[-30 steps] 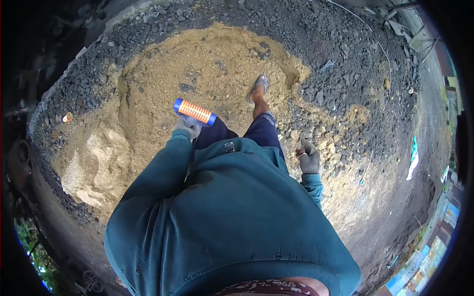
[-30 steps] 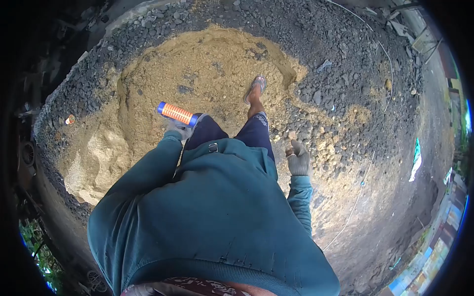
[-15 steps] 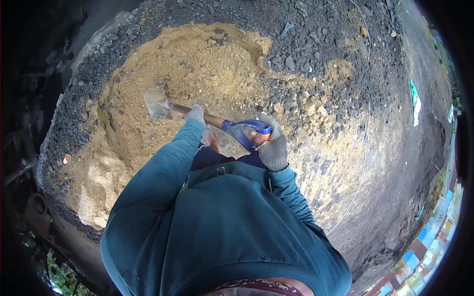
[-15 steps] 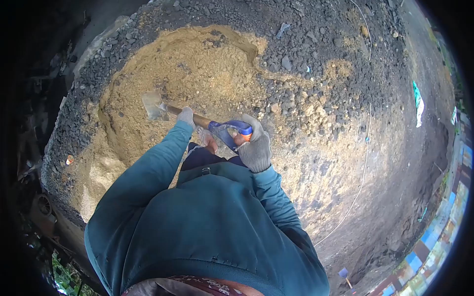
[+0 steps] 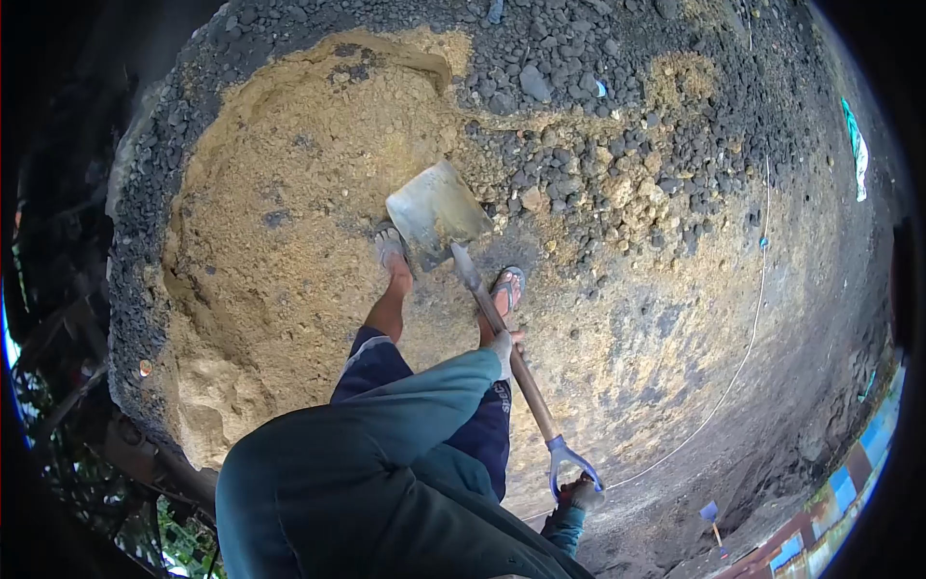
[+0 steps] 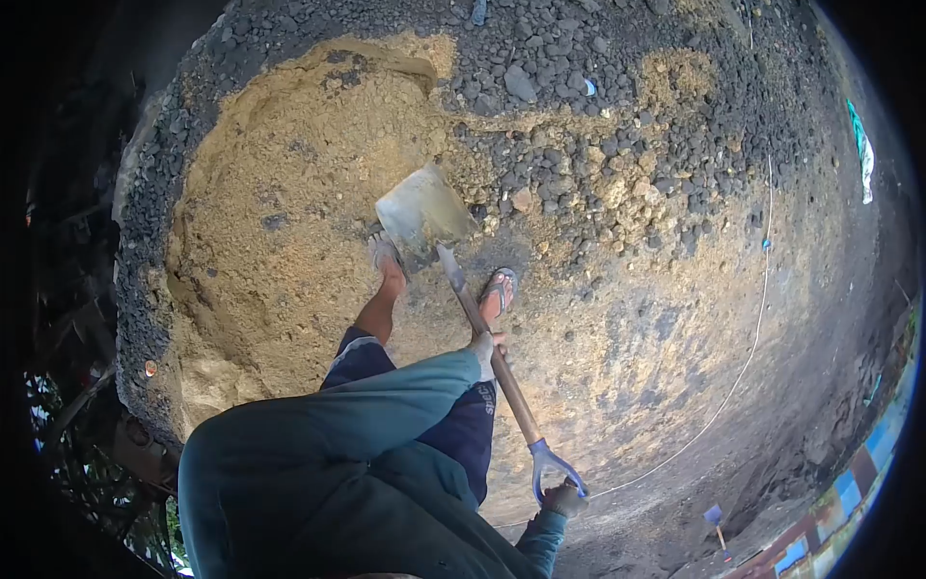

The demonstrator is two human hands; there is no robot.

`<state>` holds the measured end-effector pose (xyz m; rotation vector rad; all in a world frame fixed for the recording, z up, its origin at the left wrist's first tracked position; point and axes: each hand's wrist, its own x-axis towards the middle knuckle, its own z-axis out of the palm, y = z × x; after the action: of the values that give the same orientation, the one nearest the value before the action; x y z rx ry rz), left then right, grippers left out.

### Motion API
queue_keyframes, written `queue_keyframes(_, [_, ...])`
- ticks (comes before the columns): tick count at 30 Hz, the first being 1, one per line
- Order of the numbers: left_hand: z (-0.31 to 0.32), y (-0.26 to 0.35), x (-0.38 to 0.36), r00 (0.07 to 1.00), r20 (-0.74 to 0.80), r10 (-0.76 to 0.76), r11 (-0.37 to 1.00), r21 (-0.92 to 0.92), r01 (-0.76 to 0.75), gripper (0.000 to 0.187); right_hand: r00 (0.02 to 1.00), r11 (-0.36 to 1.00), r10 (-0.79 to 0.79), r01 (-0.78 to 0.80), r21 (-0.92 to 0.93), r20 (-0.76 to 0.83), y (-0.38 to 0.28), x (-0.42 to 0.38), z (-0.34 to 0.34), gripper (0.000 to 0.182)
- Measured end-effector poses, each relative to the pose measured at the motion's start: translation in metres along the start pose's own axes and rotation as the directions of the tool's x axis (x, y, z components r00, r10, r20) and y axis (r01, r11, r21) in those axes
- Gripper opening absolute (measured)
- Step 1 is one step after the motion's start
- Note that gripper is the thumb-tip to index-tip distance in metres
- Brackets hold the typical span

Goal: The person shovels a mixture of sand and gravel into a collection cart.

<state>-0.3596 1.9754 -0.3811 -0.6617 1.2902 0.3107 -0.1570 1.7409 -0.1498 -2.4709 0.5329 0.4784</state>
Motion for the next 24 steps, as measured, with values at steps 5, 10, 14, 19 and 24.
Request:
queue_keyframes(5, [0.014, -0.055, 0.094, 0.985, 0.021, -0.171, 0.983, 0.064, 0.17, 0.013, 0.984, 0.997, 0.074, -0.073, 0.011, -0.163, -0.029, 0.012, -0.003, 0.019])
queue_keyframes(10, [0.037, 0.241, 0.13, 0.984, 0.162, 0.077, 0.995, -0.082, -0.065, 0.018, 0.889, 0.894, -0.447, 0.444, 0.053, 0.095, -0.04, 0.0, 0.287, 0.009])
queue_keyframes(14, [0.031, 0.331, 0.094, 0.98, 0.032, 0.198, 0.966, -0.176, -0.19, 0.014, 0.87, 0.948, -0.312, 0.31, 0.069, 0.382, -0.123, -0.091, 0.359, 0.012])
queue_keyframes(19, [-0.04, 0.338, 0.1, 0.954, 0.034, 0.298, 0.95, -0.108, -0.293, 0.008, 0.826, 0.912, -0.391, 0.406, 0.052, 0.406, -0.037, -0.069, 0.368, 0.006])
queue_keyframes(24, [-0.078, 0.283, 0.029, 0.934, -0.09, 0.345, 0.903, -0.241, -0.357, 0.006, 0.823, 0.977, -0.209, 0.197, 0.079, 0.528, -0.049, -0.083, 0.315, 0.01])
